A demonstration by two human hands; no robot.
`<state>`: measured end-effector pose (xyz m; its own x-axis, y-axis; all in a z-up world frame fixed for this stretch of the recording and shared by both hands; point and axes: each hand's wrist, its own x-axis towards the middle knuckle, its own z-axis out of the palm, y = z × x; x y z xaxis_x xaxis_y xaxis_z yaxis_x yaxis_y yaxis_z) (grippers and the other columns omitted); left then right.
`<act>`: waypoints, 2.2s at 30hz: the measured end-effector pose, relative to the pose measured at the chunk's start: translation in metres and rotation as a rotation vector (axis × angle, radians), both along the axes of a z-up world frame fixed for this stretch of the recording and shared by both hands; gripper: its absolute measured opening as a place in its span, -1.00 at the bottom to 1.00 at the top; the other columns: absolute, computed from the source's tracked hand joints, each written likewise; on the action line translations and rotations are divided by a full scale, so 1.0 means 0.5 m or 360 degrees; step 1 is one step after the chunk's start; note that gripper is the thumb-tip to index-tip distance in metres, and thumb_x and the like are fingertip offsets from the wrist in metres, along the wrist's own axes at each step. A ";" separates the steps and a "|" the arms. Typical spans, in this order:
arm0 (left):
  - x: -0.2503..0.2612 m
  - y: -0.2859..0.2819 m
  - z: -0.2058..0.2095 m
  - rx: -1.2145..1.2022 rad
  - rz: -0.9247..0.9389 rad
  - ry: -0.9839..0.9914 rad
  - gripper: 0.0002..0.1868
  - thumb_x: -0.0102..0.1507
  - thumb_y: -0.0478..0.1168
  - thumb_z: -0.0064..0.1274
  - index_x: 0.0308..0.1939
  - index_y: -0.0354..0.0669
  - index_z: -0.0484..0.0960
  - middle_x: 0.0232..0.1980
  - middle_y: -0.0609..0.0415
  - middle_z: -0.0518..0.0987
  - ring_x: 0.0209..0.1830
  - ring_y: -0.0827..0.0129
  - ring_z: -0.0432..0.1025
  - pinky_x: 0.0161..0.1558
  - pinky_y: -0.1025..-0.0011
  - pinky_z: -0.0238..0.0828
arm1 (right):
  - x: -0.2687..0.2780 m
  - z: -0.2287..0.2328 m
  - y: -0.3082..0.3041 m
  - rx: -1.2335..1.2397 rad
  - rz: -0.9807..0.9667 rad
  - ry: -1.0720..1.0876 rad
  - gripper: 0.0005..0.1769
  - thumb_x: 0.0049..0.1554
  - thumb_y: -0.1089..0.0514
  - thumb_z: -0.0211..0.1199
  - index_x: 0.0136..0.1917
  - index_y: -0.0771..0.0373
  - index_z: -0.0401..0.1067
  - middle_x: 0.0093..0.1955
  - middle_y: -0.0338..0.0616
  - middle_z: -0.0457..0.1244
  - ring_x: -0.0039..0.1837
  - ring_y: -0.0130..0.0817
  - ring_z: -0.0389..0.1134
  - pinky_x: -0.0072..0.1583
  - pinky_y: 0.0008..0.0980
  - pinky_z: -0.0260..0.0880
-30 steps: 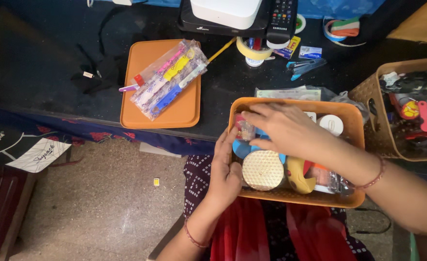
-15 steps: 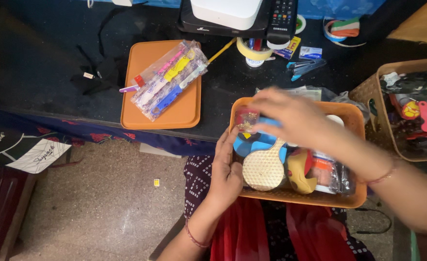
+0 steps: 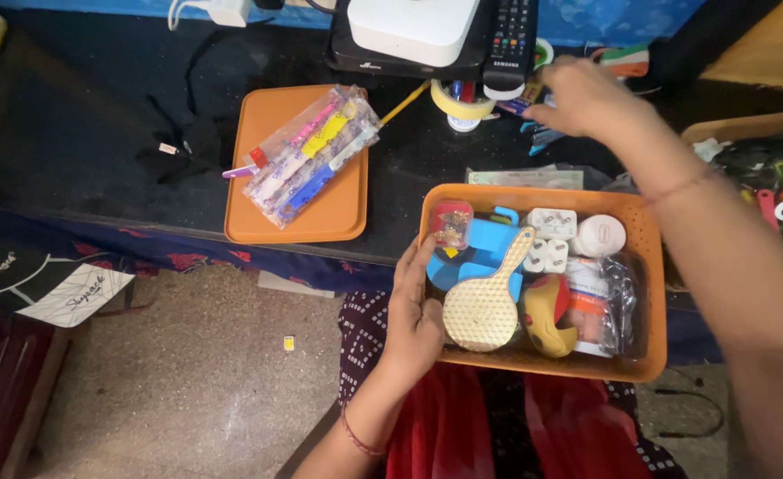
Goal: The person wipes the inside of a basket with a cloth, then places a plastic phone holder, several pill bottles, power adapters, a hairbrush, and a box of slate pencils into the basket one by one.
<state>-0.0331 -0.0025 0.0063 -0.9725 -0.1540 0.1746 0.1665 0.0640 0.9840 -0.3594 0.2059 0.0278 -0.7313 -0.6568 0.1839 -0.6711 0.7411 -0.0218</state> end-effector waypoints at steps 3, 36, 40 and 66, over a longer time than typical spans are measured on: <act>-0.002 0.000 -0.001 -0.0019 0.0017 0.0012 -0.07 -0.01 -0.66 -0.40 0.51 -0.37 0.24 0.58 -0.32 0.10 0.65 -0.03 0.04 0.54 0.25 -0.01 | -0.036 -0.037 -0.041 0.0283 -0.0304 -0.0264 -0.26 0.06 -0.25 0.47 0.08 0.54 0.53 0.19 0.31 0.32 0.24 0.17 0.36 0.25 -0.05 0.39; -0.027 -0.002 -0.029 0.0083 -0.0006 0.0092 -0.08 0.01 -0.67 -0.42 0.52 -0.33 0.24 0.58 -0.31 0.10 0.64 -0.01 0.06 0.56 0.27 -0.02 | 0.123 0.065 0.230 -0.1139 -0.0016 -0.1333 -0.17 -0.03 0.53 0.22 0.47 0.19 0.11 0.46 -0.05 0.14 0.36 -0.20 0.33 0.36 -0.24 0.41; -0.031 -0.006 -0.026 0.0117 -0.0040 0.0068 -0.07 0.00 -0.67 -0.44 0.52 -0.35 0.23 0.59 -0.30 0.07 0.65 0.01 0.04 0.56 0.27 -0.04 | 0.195 0.088 0.215 -0.0988 0.0179 -0.1453 -0.11 -0.03 0.54 0.16 0.53 0.11 0.13 0.40 -0.04 0.23 0.39 -0.22 0.34 0.34 -0.22 0.40; -0.040 -0.009 -0.020 0.0239 -0.0104 -0.0010 -0.08 -0.03 -0.67 -0.51 0.48 -0.45 0.25 0.59 -0.22 0.06 0.65 0.05 0.07 0.59 0.24 -0.02 | 0.347 0.120 0.136 0.0014 0.0376 -0.0158 -0.30 -0.14 0.39 0.24 0.31 0.16 0.46 0.42 -0.24 0.23 0.55 -0.19 0.12 0.54 -0.08 0.08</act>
<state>-0.0533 -0.0068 -0.0037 -0.9823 -0.1146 0.1484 0.1595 -0.0948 0.9826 -0.1859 0.2738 0.0877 -0.5715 -0.8129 0.1124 -0.8205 0.5643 -0.0909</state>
